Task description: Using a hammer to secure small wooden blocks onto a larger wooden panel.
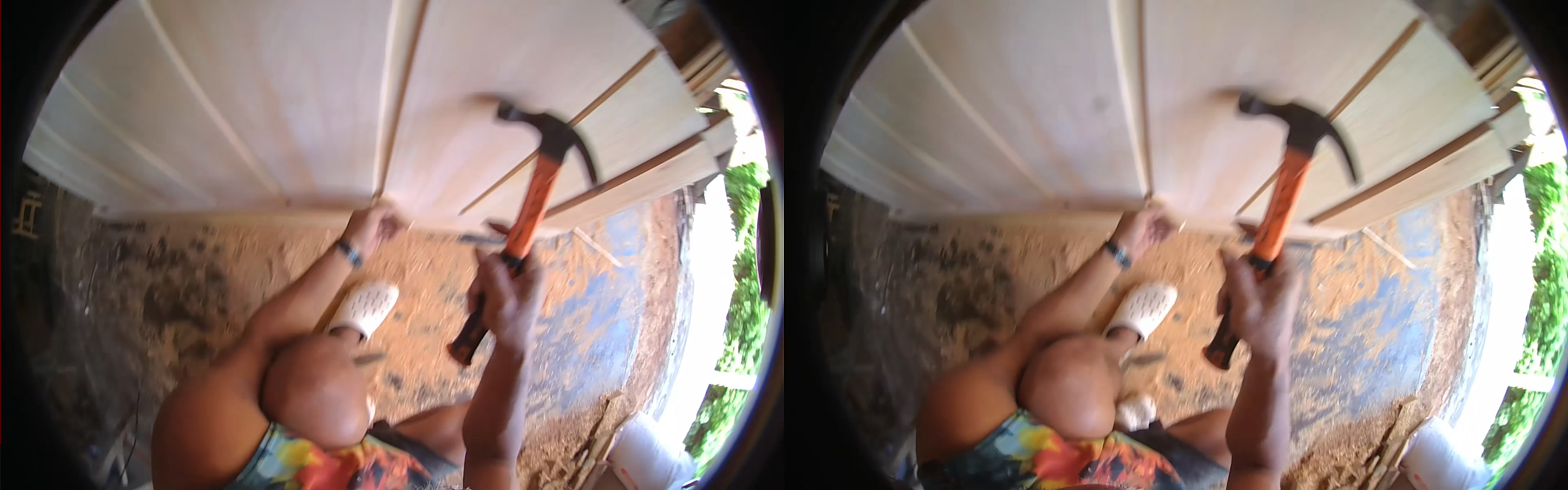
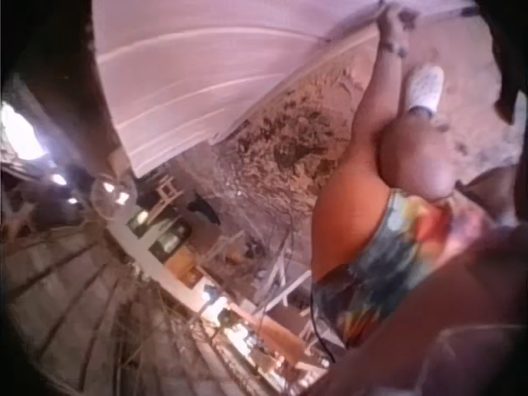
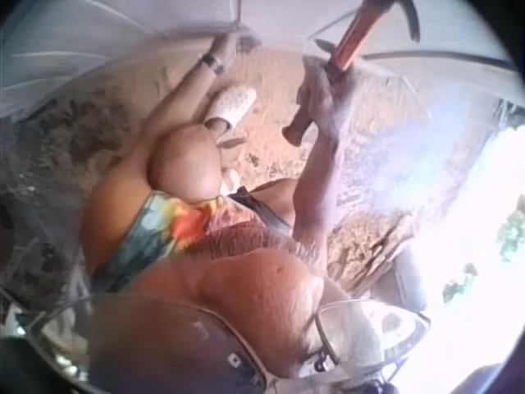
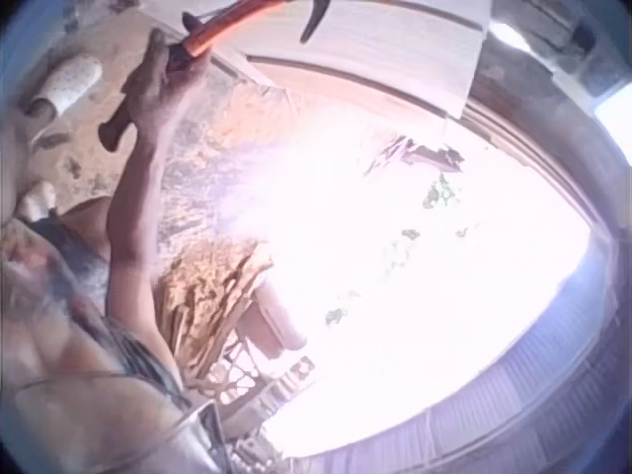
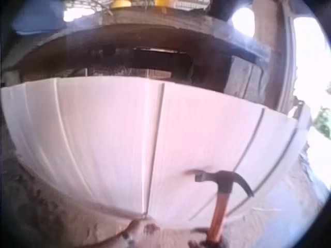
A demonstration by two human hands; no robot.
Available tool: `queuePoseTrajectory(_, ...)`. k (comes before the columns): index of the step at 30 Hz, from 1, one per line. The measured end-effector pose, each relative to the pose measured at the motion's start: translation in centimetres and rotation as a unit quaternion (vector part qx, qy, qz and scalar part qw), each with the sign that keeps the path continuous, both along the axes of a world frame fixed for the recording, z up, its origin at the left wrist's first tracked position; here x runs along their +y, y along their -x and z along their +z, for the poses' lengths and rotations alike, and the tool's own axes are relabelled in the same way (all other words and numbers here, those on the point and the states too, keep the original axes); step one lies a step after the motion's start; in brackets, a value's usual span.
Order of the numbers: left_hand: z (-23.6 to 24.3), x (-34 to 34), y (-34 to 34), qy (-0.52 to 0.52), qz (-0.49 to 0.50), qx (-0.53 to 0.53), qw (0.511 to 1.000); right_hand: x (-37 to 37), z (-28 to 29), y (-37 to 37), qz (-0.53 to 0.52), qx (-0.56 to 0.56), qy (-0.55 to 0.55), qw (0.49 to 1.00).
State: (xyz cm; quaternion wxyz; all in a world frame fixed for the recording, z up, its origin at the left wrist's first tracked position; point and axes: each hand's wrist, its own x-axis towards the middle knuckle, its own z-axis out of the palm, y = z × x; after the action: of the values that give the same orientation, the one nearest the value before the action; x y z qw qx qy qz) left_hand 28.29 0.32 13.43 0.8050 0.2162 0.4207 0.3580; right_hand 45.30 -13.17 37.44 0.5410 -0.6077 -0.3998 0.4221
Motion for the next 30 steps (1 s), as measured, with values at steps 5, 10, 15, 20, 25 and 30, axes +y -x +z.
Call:
queuePoseTrajectory(5,-2.2,-0.4,-0.3,0.028,-0.005,0.007,1.0,-0.1,-0.4,0.1,0.005,0.04,0.035,0.999)
queuePoseTrajectory(10,-1.6,1.7,-0.9,0.001,0.049,-0.007,0.999,1.0,0.3,-0.8,-0.001,0.026,-0.017,1.0)
queuePoseTrajectory(15,-3.4,2.1,-0.8,-0.011,0.048,-0.023,0.998,1.1,-1.6,-0.2,-0.036,-0.015,0.027,0.999)
queuePoseTrajectory(20,-3.1,1.0,-1.9,-0.007,0.08,-0.006,0.997,-1.2,-4.8,-1.1,-0.035,-0.027,0.045,0.998)
queuePoseTrajectory(25,-2.8,0.6,-1.1,0.016,0.073,0.045,0.996,-3.8,-11.2,0.1,-0.05,0.065,0.218,0.973)
queuePoseTrajectory(30,-1.9,0.7,-2.0,0.052,0.068,0.138,0.987,-5.2,-16.2,0.6,-0.082,0.135,0.252,0.955)
